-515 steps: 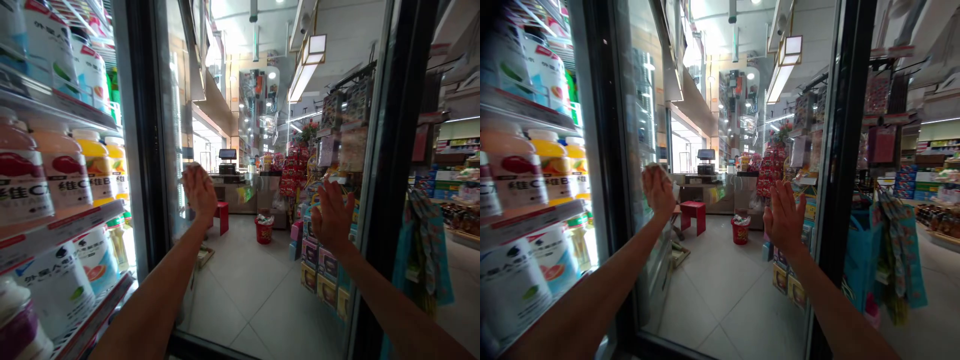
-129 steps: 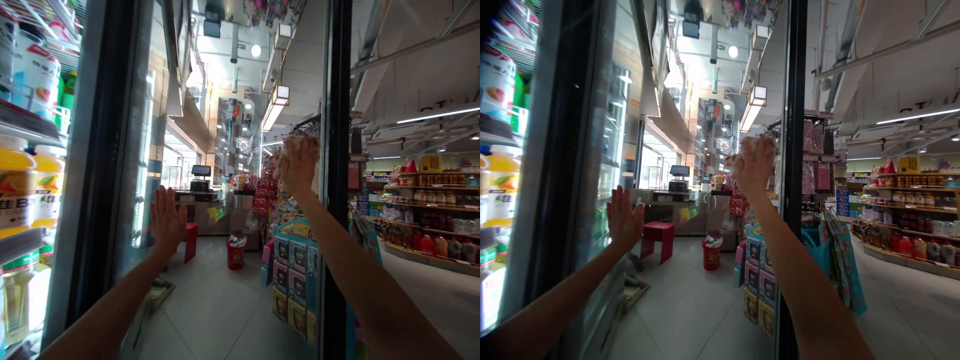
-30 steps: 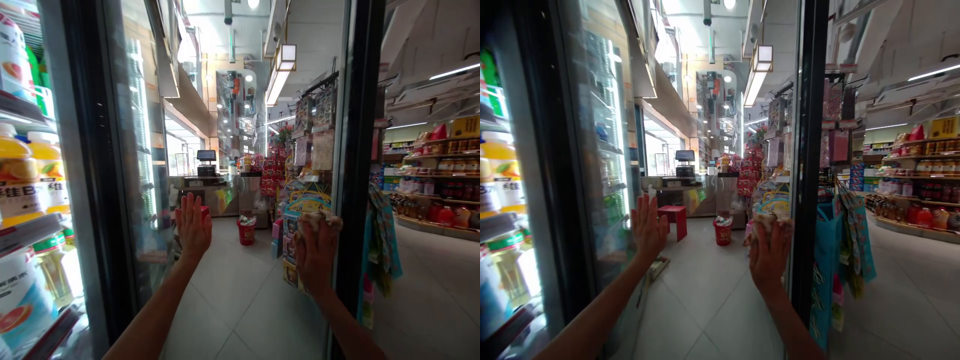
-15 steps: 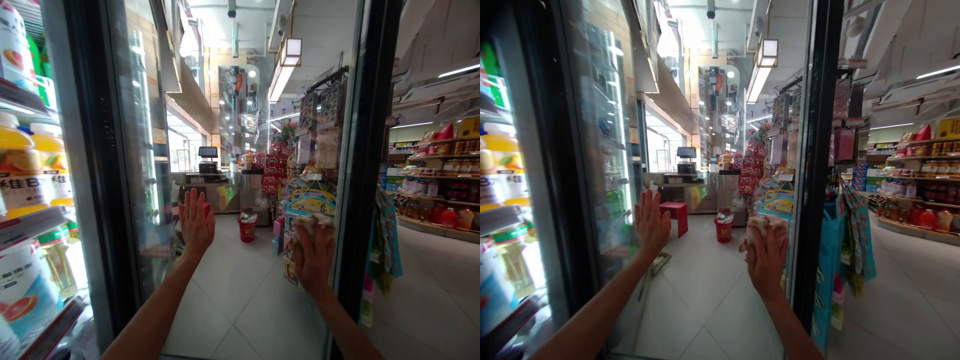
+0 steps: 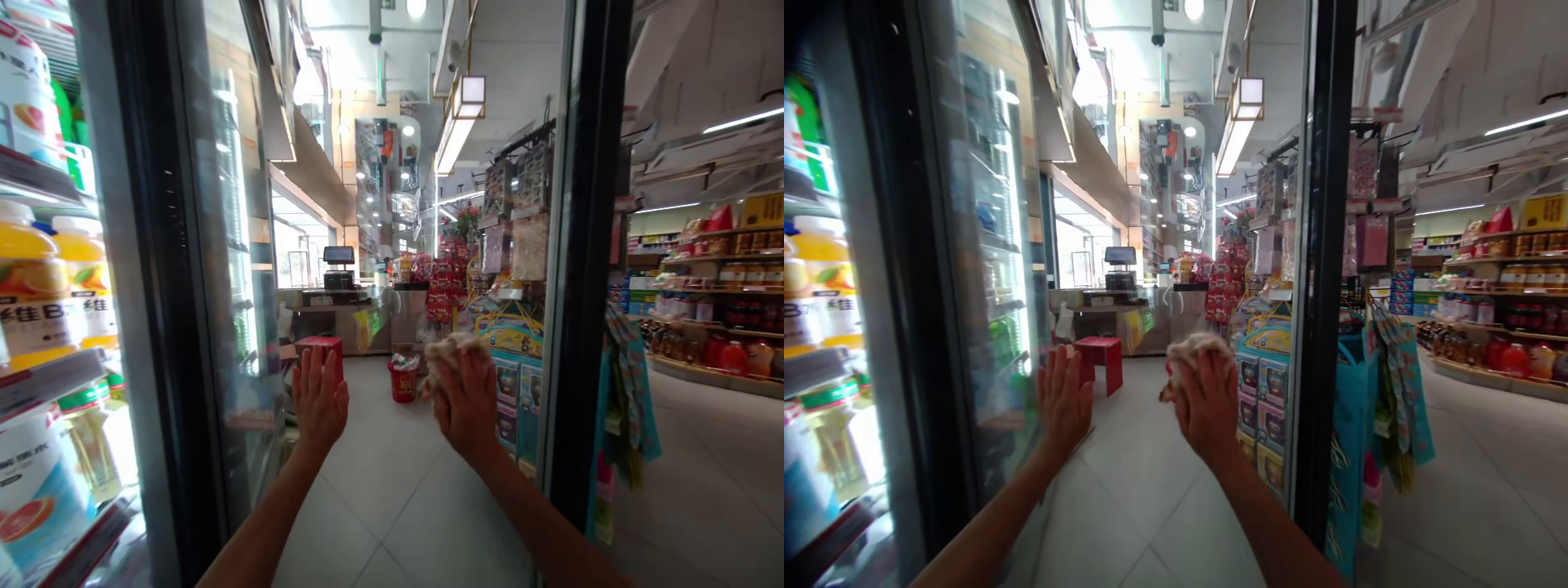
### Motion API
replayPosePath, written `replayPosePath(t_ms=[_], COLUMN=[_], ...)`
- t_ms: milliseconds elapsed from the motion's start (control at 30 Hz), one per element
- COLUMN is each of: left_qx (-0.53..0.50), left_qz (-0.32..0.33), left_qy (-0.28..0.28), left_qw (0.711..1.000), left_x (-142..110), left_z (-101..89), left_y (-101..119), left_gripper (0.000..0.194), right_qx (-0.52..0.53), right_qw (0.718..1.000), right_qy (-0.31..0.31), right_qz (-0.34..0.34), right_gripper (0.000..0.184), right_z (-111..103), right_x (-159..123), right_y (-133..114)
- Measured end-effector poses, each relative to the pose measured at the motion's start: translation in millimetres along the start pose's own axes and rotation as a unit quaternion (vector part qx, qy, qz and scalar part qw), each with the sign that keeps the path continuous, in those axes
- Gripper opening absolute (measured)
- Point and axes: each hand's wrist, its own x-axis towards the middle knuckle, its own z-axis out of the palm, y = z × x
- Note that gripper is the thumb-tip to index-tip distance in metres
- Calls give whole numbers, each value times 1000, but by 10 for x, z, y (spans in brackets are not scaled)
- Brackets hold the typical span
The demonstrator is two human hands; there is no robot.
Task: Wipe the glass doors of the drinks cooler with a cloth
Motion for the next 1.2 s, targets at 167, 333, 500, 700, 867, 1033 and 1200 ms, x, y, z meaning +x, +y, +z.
replayPosePath(t_ms=[167, 333, 500, 700, 867, 1033, 1200], left_qx=[5, -5, 1, -3, -3, -2, -8], left_qz=[5, -2, 5, -10, -7, -6, -8], left_qy=[7, 4, 7, -5, 1, -1, 4], left_qw=[1000, 1000, 1000, 1000, 1000, 1000, 1000], left_x=[4, 15, 6, 12, 28, 13, 16], left_z=[9, -3, -4, -12, -23, -15, -14], left_y=[-4, 1, 2, 12, 25, 15, 26], left_gripper=[61, 60, 59, 57, 56, 56, 56], right_qx=[-14, 26, -51, -27, 39, -68, -78], right_qw=[999, 992, 998, 999, 984, 996, 992], right_qy=[18, -65, 33, 19, -61, 48, 78], right_qz=[29, -106, 25, -4, -165, 31, 66], right_gripper=[51, 49, 44, 46, 48, 47, 49], right_z=[35, 132, -82, 50, 185, -131, -132], right_x=[352, 237, 495, 516, 259, 602, 775], right_y=[-39, -394, 197, -52, -457, 435, 513])
